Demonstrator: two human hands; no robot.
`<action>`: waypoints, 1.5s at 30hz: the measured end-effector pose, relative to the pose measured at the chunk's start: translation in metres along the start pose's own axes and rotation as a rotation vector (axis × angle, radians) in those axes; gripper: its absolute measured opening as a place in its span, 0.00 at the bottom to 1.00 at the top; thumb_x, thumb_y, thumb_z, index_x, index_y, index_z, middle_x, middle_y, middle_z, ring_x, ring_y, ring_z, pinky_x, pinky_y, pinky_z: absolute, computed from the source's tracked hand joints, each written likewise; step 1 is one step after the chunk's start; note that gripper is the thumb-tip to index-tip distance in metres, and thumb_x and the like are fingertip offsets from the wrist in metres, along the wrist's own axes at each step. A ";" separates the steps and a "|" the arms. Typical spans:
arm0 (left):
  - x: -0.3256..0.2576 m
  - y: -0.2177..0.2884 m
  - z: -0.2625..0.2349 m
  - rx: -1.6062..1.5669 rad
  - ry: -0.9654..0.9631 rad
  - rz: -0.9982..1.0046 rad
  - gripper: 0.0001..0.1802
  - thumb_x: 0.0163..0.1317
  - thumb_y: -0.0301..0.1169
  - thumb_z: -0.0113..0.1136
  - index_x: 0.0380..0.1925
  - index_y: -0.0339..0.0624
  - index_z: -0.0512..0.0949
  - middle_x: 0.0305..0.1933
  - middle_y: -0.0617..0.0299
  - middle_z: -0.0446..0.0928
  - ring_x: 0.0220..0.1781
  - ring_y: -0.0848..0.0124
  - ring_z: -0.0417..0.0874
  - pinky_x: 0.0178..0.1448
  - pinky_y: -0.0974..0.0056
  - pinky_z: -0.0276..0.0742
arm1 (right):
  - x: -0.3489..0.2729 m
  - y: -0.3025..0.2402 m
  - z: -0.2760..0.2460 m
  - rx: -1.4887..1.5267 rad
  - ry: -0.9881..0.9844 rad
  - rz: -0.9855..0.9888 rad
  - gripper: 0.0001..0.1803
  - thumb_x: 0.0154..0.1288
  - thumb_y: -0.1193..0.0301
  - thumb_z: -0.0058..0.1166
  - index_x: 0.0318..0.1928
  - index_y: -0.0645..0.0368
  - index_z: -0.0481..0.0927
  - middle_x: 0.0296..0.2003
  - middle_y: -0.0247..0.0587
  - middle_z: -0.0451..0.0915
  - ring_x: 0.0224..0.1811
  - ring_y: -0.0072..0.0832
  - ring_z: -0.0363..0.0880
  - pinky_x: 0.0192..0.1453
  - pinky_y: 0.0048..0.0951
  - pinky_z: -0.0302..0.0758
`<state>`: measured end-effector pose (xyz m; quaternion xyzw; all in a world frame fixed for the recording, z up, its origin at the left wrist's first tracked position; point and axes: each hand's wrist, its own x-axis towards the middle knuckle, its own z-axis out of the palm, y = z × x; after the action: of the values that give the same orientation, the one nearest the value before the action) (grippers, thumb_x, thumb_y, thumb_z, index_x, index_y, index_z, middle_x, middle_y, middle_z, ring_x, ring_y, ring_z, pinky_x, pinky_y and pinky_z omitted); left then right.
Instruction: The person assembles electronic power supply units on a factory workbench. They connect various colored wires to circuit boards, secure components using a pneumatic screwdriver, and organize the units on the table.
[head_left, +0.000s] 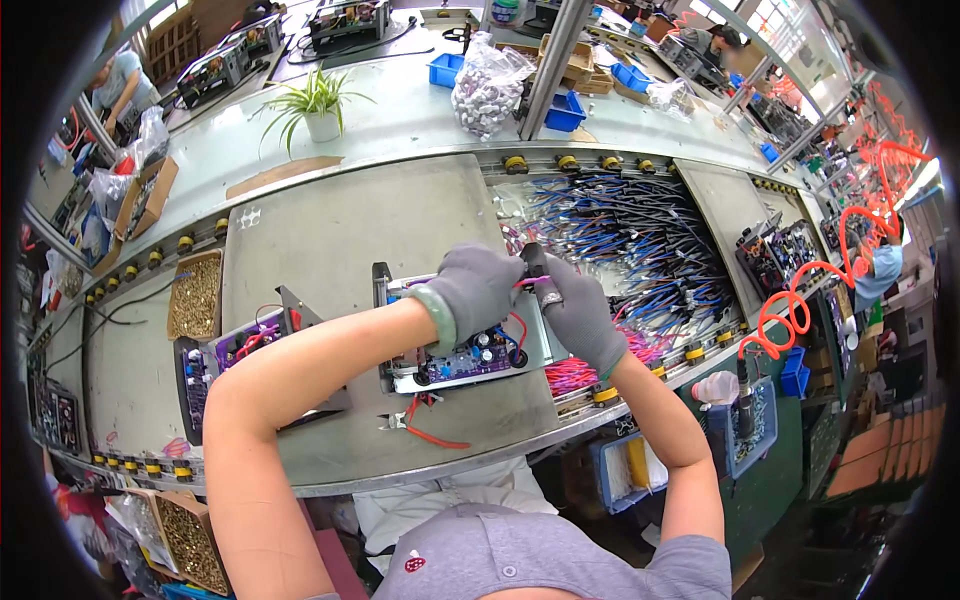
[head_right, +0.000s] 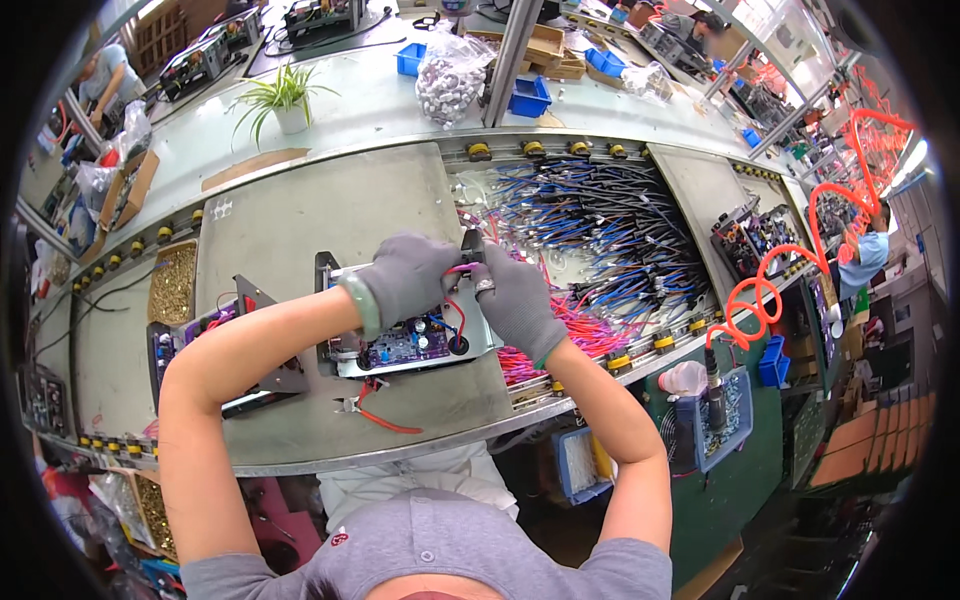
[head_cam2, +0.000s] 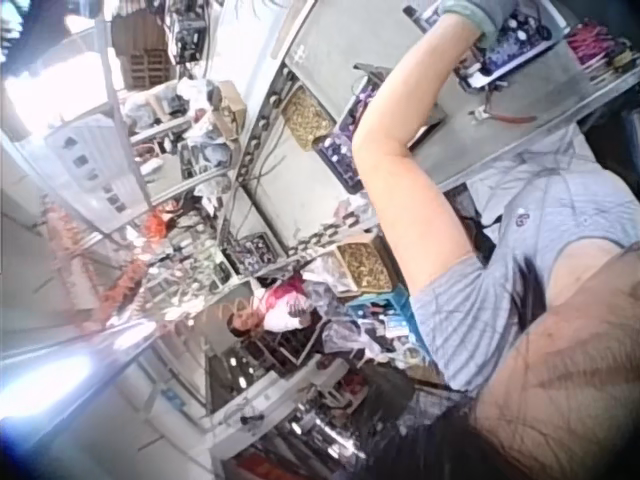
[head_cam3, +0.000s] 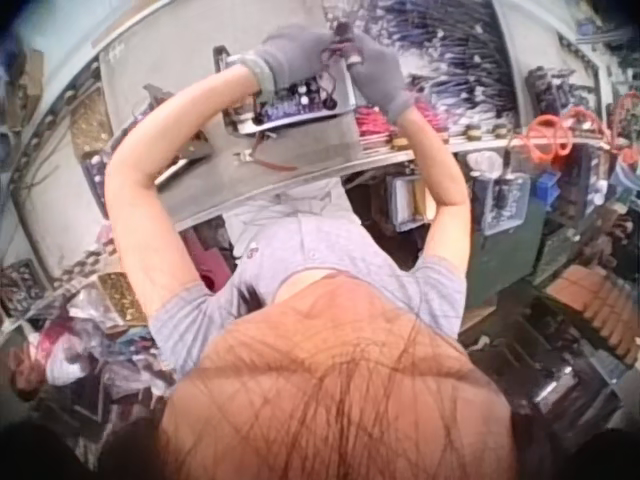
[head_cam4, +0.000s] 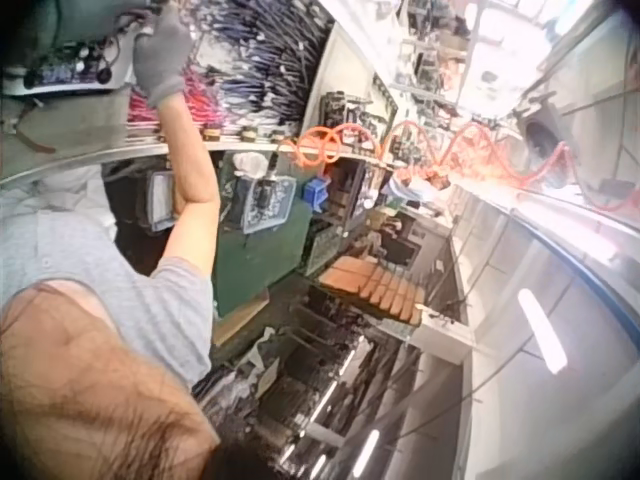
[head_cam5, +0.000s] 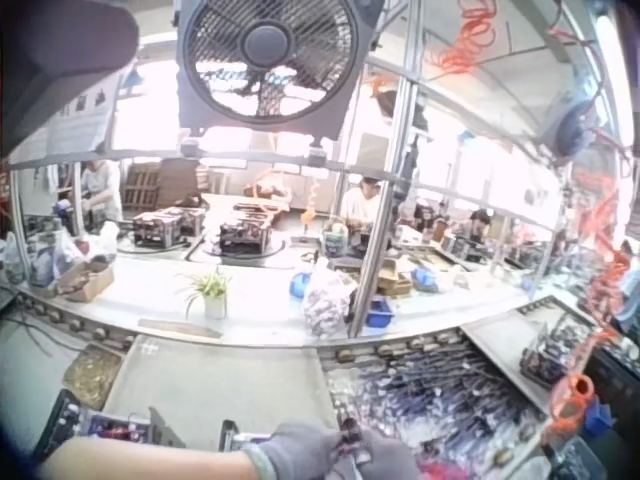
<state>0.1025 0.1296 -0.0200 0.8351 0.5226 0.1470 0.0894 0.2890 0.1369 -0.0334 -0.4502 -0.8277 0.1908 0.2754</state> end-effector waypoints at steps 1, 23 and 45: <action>-0.009 0.003 -0.007 -0.018 0.118 0.020 0.11 0.57 0.36 0.62 0.33 0.41 0.81 0.26 0.52 0.81 0.31 0.53 0.85 0.38 0.53 0.80 | 0.000 0.001 -0.001 0.014 0.022 -0.015 0.10 0.65 0.70 0.49 0.44 0.61 0.73 0.25 0.58 0.78 0.30 0.57 0.79 0.33 0.54 0.71; -0.008 0.012 -0.014 -0.064 0.000 -0.157 0.07 0.58 0.36 0.60 0.30 0.47 0.82 0.24 0.51 0.81 0.29 0.51 0.83 0.34 0.51 0.77 | -0.005 -0.003 -0.003 0.046 -0.006 0.083 0.13 0.68 0.66 0.48 0.47 0.60 0.74 0.25 0.55 0.80 0.30 0.53 0.81 0.36 0.52 0.74; -0.018 0.008 -0.010 0.006 0.129 0.000 0.06 0.57 0.34 0.63 0.26 0.46 0.77 0.20 0.52 0.77 0.25 0.50 0.81 0.29 0.49 0.73 | -0.004 -0.005 -0.007 0.094 -0.035 0.113 0.11 0.67 0.66 0.48 0.43 0.60 0.75 0.25 0.53 0.80 0.30 0.51 0.81 0.35 0.51 0.74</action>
<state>0.0982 0.1101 -0.0109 0.8241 0.5276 0.1992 0.0530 0.2918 0.1313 -0.0260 -0.4794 -0.7958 0.2524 0.2705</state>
